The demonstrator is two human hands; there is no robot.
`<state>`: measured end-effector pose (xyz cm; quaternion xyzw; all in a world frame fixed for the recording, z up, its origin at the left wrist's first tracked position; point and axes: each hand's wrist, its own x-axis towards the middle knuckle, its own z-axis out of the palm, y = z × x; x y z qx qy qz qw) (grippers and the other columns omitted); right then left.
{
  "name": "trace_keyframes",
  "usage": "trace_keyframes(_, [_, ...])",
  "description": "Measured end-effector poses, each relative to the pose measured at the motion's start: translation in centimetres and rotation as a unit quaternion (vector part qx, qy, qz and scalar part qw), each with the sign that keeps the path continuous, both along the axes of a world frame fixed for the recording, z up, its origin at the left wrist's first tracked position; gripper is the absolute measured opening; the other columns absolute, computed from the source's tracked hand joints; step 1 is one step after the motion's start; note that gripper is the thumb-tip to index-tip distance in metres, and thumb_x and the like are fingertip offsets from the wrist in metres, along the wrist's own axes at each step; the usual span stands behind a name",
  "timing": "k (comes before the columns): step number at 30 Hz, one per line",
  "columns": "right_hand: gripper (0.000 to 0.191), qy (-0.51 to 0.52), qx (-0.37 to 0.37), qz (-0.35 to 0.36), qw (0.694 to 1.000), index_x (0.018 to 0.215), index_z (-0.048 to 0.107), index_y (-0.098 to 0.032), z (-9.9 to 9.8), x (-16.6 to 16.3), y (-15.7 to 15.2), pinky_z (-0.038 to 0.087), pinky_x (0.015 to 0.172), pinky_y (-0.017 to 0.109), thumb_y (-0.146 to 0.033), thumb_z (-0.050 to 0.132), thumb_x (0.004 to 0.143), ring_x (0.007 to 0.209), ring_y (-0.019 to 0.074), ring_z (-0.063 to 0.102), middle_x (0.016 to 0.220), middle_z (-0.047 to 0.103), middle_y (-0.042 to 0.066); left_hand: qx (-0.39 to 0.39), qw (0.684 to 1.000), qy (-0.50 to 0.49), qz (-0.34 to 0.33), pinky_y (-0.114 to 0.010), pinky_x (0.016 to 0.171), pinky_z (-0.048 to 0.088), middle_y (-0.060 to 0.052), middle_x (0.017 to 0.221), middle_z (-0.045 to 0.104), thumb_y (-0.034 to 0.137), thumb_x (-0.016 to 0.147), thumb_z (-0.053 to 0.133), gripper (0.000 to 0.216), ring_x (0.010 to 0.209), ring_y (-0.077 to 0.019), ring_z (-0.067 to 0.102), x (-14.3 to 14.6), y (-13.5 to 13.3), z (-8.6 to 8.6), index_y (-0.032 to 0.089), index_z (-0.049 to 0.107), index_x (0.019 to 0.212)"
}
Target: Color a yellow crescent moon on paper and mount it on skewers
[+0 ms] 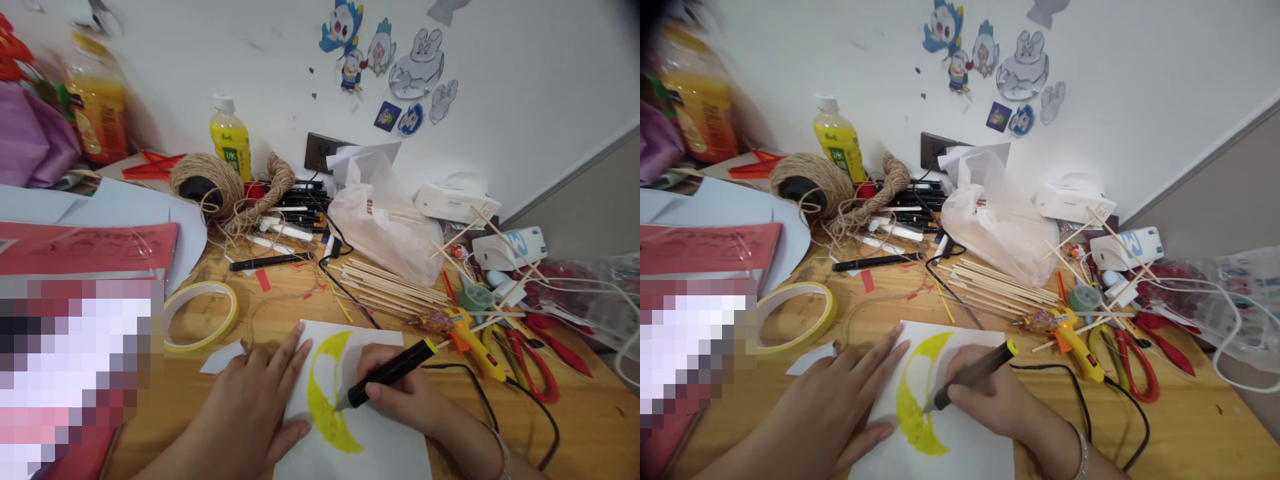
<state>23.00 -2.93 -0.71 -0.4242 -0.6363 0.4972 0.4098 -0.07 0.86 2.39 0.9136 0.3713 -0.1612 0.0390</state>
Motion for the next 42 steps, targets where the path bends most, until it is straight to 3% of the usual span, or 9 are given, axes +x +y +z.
trace_keyframes(42, [0.032, 0.013, -0.009, 0.002, 1.0, 0.079, 0.065, -0.017, 0.09, 0.02, -0.05, 0.042, 0.057, 0.026, -0.048, 0.062, 0.084, 0.063, 0.0159, 0.054, 0.069, 0.061, 0.004, -0.001, 1.0, -0.013, 0.0, -0.048, 0.075, 0.052, -0.017, 0.154, 0.021, 0.039, 0.085, 0.05, 0.067, 0.101, -0.035, 0.06, -0.28, -0.12, -0.56, 0.017, 0.032, 0.145])
